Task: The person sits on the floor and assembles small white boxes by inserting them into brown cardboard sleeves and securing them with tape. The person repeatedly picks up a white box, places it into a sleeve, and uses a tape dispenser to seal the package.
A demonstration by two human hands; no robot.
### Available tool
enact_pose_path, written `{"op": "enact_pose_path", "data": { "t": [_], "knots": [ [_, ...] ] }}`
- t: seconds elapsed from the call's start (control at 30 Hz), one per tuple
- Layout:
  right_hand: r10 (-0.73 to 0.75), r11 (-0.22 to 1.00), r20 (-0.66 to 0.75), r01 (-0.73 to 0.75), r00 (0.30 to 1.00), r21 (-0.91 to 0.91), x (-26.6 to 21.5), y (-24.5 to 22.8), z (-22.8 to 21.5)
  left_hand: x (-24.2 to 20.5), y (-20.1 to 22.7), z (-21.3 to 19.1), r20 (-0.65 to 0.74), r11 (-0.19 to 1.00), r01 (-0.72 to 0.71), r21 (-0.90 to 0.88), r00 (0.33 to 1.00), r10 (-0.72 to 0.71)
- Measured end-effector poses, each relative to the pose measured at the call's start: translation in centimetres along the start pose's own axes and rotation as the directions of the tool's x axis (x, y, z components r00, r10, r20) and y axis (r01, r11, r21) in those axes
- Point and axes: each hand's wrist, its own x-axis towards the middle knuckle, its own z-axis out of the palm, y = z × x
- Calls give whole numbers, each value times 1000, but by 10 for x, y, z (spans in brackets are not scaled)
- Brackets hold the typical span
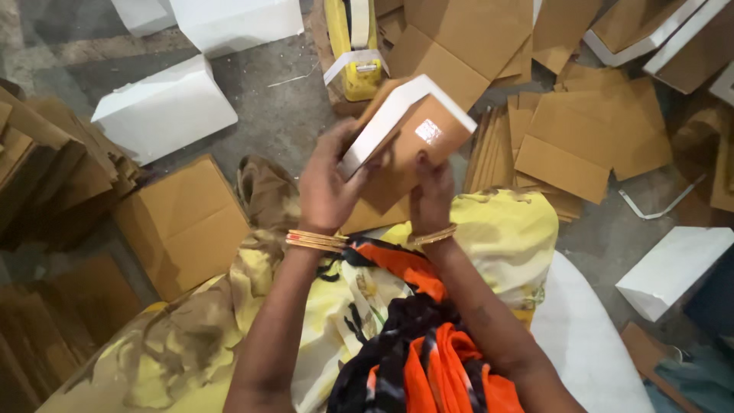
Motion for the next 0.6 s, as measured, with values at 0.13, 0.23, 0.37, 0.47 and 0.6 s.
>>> {"op": "enact_pose_path", "data": {
  "t": [0.13,0.23,0.37,0.47,0.6],
  "knots": [
    [588,461,417,-710,693,532,-10,55,15,14,-20,3,151,861,-145,487,985,81],
    [603,408,362,-664,711,627,7,83,-2,27,-52,17,216,739,-227,634,970,112],
    [509,701,265,-573,819,425,69,95,-7,37,-90,31,188,509,-333,794,930,315],
    [393,803,332,-496,858,331,126,85,13,42,-106,36,285,534,-312,786,949,135],
    [223,911,427,-343,877,229,193,60,53,45,-109,35,256,519,-336,786,941,220]
  ]
}}
